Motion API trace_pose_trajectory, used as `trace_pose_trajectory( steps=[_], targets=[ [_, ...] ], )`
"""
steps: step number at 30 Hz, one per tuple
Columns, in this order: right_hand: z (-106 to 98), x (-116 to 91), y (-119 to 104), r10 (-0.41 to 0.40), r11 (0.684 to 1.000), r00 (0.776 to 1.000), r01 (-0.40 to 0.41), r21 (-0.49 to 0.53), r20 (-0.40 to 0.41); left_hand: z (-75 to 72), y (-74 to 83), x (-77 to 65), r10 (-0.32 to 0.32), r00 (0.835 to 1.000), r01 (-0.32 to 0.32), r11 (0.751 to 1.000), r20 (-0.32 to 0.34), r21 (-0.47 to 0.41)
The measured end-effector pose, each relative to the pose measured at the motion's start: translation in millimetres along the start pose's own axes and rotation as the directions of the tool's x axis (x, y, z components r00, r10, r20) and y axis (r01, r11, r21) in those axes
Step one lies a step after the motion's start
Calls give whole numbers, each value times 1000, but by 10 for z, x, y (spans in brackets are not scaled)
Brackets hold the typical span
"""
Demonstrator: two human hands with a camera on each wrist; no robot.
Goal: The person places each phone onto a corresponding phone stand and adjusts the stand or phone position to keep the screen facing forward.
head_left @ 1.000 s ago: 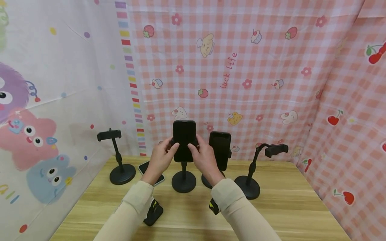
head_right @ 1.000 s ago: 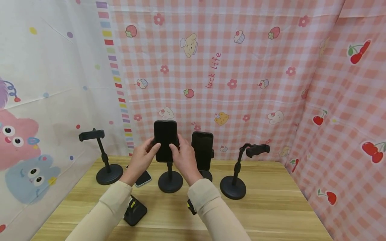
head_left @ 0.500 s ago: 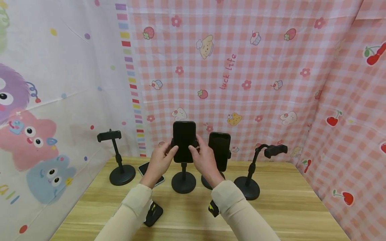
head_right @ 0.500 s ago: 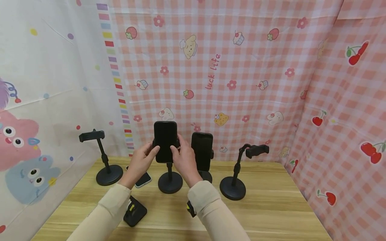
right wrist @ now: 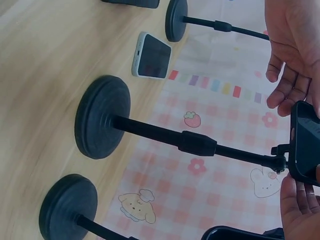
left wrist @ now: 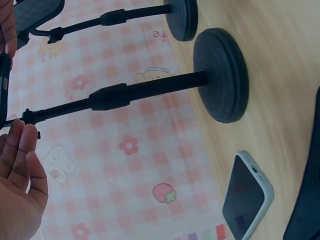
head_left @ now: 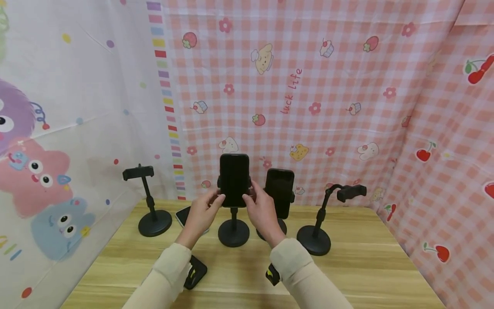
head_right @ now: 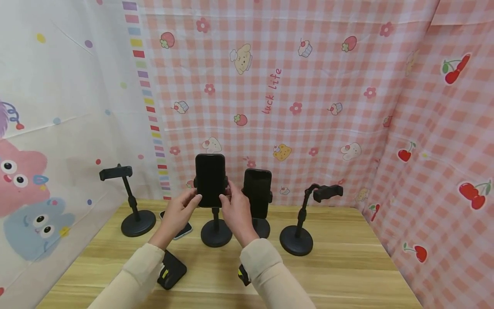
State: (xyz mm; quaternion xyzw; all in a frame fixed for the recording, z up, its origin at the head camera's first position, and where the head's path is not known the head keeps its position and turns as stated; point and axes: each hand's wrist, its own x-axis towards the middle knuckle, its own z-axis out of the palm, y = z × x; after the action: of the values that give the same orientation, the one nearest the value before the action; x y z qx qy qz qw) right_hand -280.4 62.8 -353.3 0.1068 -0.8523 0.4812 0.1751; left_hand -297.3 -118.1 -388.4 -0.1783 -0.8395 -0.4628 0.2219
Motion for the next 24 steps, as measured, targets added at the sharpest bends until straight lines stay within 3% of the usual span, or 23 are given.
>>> trace_pose_trajectory(
  steps=[11, 24],
  targets=[
    [42, -85, 83, 7, 1000, 1000, -7, -27, -19, 23, -65, -116, -33, 999, 33, 999, 29, -3],
    [39, -222, 159, 24, 999, 1000, -24, -35, 18, 76, -125, -208, -45, 998, 46, 999, 49, -16]
  ],
)
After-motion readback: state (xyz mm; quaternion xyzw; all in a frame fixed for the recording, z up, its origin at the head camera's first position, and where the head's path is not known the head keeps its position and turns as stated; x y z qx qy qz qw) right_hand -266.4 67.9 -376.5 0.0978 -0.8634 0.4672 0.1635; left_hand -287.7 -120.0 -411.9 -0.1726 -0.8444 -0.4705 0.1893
